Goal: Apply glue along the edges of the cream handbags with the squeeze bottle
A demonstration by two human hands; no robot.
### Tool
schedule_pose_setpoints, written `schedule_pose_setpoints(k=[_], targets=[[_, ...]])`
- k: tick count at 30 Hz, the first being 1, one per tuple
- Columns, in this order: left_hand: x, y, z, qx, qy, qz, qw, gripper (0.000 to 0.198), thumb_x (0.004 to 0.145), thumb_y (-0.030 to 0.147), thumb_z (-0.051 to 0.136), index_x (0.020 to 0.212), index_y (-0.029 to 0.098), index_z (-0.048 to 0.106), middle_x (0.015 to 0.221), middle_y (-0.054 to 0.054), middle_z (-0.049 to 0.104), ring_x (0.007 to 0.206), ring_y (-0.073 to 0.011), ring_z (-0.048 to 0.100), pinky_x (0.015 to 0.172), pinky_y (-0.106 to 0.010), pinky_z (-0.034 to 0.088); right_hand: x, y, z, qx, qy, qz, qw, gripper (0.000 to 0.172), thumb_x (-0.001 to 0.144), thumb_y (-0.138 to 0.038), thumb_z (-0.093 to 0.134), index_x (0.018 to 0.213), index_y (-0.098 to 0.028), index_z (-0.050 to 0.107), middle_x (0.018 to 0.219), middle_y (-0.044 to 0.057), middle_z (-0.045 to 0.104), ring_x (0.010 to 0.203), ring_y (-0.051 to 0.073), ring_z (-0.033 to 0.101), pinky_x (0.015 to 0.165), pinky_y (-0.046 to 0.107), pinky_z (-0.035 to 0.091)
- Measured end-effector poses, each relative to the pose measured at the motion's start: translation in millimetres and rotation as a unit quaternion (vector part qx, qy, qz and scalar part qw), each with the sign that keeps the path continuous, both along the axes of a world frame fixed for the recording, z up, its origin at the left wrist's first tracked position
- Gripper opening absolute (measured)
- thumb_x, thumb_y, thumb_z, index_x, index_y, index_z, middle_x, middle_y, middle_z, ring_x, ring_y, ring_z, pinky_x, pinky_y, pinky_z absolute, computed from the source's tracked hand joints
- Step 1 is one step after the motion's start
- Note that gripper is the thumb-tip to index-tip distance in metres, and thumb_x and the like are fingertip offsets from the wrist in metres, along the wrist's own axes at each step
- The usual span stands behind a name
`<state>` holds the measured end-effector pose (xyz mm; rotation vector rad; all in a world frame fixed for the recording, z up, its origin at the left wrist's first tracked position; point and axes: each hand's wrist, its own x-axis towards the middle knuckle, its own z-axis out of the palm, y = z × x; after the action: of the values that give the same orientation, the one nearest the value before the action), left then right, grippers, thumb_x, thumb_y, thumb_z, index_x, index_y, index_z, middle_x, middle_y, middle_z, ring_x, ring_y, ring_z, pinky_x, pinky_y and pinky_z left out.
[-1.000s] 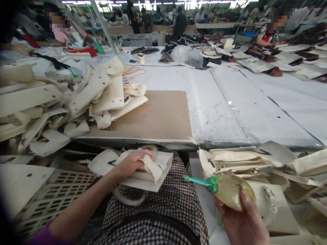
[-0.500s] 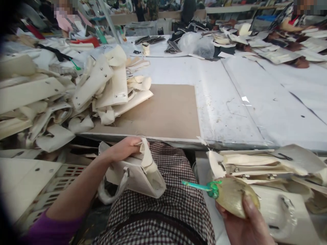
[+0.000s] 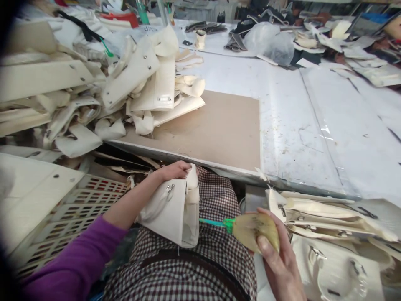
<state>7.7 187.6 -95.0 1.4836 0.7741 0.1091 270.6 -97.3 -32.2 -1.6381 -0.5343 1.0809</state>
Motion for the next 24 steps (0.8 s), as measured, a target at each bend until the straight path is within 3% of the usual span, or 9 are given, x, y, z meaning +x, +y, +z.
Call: schedule_pose_setpoints(k=[3, 7, 10, 16, 24], targets=[[17, 1, -9.2, -0.019, -0.009, -0.043, 0.999, 0.012, 0.055, 0.022, 0.069, 0.061, 0.015, 0.061, 0.065, 0.002, 0.057, 0.064, -0.0147, 0.050, 0.057, -0.023, 0.040, -1, 13, 12.9, -0.019, -0.082, 0.038, 0.996, 0.060, 0.080, -0.053, 0.086, 0.133, -0.032, 0.067, 0.121, 0.005, 0.071, 0.100, 0.029, 0.068, 0.071, 0.031, 0.058], [25, -3, -15.8, -0.036, -0.025, -0.079, 0.996, 0.015, 0.055, 0.023, 0.070, 0.055, 0.016, 0.057, 0.057, 0.004, 0.048, 0.057, -0.0128, 0.042, 0.052, -0.023, 0.033, 1, 26, 20.7, -0.004, -0.091, 0.065, 0.994, 0.063, 0.078, -0.049, 0.089, 0.133, -0.032, 0.066, 0.113, 0.006, 0.072, 0.095, 0.027, 0.069, 0.069, 0.029, 0.058], [23, -1, -20.9, -0.040, -0.036, -0.075, 0.996, 0.011, 0.056, 0.022, 0.069, 0.060, 0.014, 0.062, 0.062, 0.003, 0.053, 0.062, -0.0139, 0.046, 0.056, -0.023, 0.036, 0, 34, 22.4, 0.003, -0.103, 0.093, 0.990, 0.066, 0.077, -0.047, 0.090, 0.135, -0.031, 0.064, 0.109, 0.006, 0.072, 0.092, 0.026, 0.069, 0.071, 0.031, 0.059], [22, 5, -31.0, -0.042, -0.050, -0.058, 0.996, 0.010, 0.055, 0.015, 0.068, 0.064, 0.013, 0.070, 0.065, 0.003, 0.060, 0.067, -0.0152, 0.052, 0.064, -0.024, 0.043, 2, 40, 11.5, 0.002, -0.113, 0.108, 0.988, 0.055, 0.076, -0.046, 0.092, 0.123, -0.028, 0.071, 0.113, 0.006, 0.074, 0.096, 0.030, 0.071, 0.069, 0.031, 0.060], [21, 4, -34.5, -0.050, -0.050, -0.051, 0.996, 0.006, 0.054, 0.018, 0.068, 0.058, 0.013, 0.068, 0.059, 0.003, 0.058, 0.059, -0.0139, 0.049, 0.056, -0.024, 0.040, 14, 45, -5.1, 0.014, -0.136, 0.127, 0.982, 0.059, 0.078, -0.046, 0.090, 0.129, -0.025, 0.069, 0.111, 0.008, 0.074, 0.085, 0.027, 0.070, 0.056, 0.028, 0.059]])
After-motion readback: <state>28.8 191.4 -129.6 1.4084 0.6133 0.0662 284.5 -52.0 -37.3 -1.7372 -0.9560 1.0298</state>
